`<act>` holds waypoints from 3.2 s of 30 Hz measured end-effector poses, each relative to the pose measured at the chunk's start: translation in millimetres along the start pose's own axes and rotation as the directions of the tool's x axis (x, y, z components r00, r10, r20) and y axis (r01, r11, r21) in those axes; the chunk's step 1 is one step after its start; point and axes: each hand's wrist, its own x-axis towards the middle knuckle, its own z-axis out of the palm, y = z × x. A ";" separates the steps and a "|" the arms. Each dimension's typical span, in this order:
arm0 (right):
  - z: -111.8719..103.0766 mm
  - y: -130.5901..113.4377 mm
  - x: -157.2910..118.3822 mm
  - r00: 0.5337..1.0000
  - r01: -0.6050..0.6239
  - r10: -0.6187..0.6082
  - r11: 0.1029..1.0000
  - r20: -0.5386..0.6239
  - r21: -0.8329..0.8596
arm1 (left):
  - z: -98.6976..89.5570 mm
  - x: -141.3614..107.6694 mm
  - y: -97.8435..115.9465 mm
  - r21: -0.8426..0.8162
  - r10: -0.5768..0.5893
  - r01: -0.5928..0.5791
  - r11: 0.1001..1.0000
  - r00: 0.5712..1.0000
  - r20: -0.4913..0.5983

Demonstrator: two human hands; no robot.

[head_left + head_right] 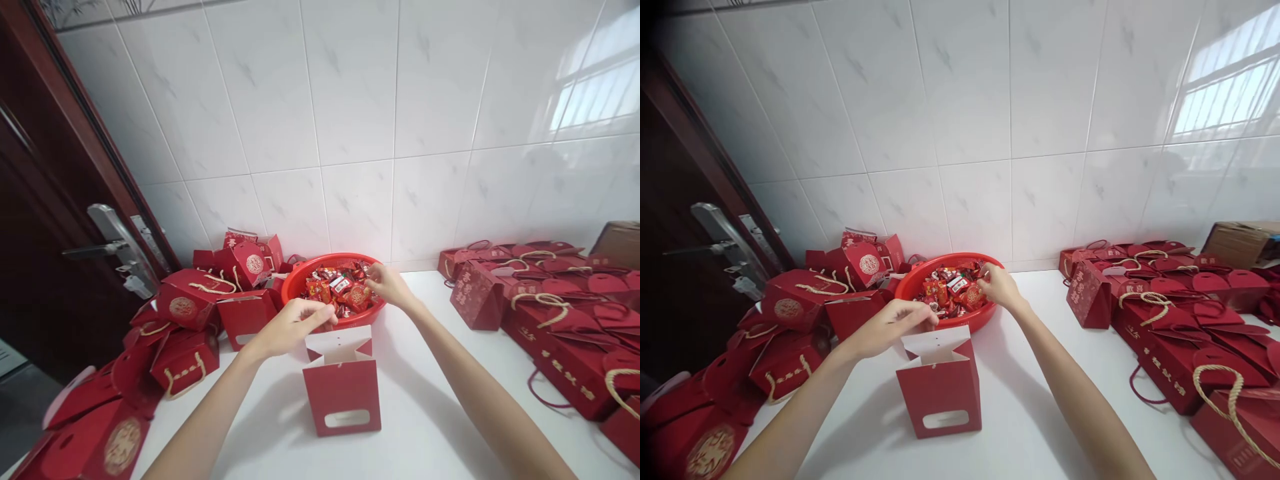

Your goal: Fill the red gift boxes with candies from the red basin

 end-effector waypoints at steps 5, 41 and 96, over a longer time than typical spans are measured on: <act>30.8 -2.2 21.9 0.979 -0.105 0.141 0.968 0.146 -0.228 | -16.2 25.8 -24.4 -0.052 -0.016 0.012 0.999 0.997 -0.076; 34.8 21.3 47.1 0.904 -0.047 0.426 0.160 -0.026 0.986 | 24.9 152.9 -82.2 0.661 0.150 -0.232 0.714 0.972 0.178; 26.9 13.6 30.1 0.979 -0.200 0.117 0.457 0.164 0.866 | 8.2 151.3 -80.7 -0.451 0.104 -0.219 0.865 0.958 -0.266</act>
